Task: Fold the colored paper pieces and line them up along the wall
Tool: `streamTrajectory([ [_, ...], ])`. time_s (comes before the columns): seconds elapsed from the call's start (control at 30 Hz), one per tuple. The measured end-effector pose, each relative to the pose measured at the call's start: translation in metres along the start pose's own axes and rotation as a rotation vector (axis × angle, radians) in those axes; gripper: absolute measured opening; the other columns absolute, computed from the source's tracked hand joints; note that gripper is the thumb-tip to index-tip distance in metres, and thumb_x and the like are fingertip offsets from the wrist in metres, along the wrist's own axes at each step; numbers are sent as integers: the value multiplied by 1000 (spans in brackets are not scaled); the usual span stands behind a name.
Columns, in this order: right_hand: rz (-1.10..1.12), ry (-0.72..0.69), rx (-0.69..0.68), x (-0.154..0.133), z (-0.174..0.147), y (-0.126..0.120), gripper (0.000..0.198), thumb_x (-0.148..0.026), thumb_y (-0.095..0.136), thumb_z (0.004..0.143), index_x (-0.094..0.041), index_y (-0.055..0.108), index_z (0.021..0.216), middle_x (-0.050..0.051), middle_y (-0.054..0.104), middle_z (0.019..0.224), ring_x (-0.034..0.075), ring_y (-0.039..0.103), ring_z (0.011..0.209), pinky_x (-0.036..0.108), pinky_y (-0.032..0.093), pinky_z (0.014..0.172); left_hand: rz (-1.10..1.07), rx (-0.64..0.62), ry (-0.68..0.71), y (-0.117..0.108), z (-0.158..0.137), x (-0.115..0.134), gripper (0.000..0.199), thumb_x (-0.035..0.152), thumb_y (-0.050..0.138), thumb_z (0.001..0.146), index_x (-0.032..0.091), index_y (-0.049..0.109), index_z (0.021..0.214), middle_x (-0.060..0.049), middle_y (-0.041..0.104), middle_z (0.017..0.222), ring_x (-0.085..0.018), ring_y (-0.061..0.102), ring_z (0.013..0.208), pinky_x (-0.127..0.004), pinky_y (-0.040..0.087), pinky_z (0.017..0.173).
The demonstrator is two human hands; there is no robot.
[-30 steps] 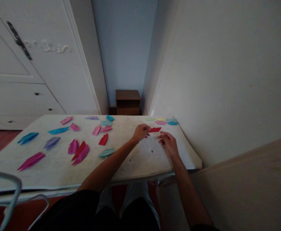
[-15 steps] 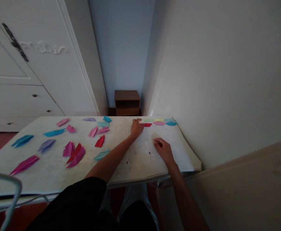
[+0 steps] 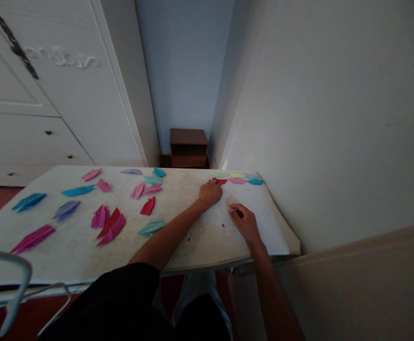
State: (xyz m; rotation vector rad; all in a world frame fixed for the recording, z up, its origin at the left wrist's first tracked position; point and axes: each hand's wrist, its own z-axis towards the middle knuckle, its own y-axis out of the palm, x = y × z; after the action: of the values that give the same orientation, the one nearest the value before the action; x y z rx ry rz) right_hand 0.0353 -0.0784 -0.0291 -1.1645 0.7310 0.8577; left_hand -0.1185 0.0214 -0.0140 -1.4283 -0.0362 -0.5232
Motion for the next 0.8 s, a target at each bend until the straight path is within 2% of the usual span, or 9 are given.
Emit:
streamTrajectory([
  [0.47,-23,-12,-7,0,0,0,28,-40,56,84,-20,71,97,7,74,93,22,67,81,37,53,79,34,5,1,4,6,0,39,30,37,95,21,55,129,-13,47,141,-27,62,105,-39,49,86],
  [0.8,4,6,6,1,1,0,30,-41,57,83,-19,72,96,8,74,90,22,66,78,36,53,75,-42,47,-15,2,4,1,42,27,42,93,22,48,134,-13,43,144,-26,62,104,-38,50,85],
])
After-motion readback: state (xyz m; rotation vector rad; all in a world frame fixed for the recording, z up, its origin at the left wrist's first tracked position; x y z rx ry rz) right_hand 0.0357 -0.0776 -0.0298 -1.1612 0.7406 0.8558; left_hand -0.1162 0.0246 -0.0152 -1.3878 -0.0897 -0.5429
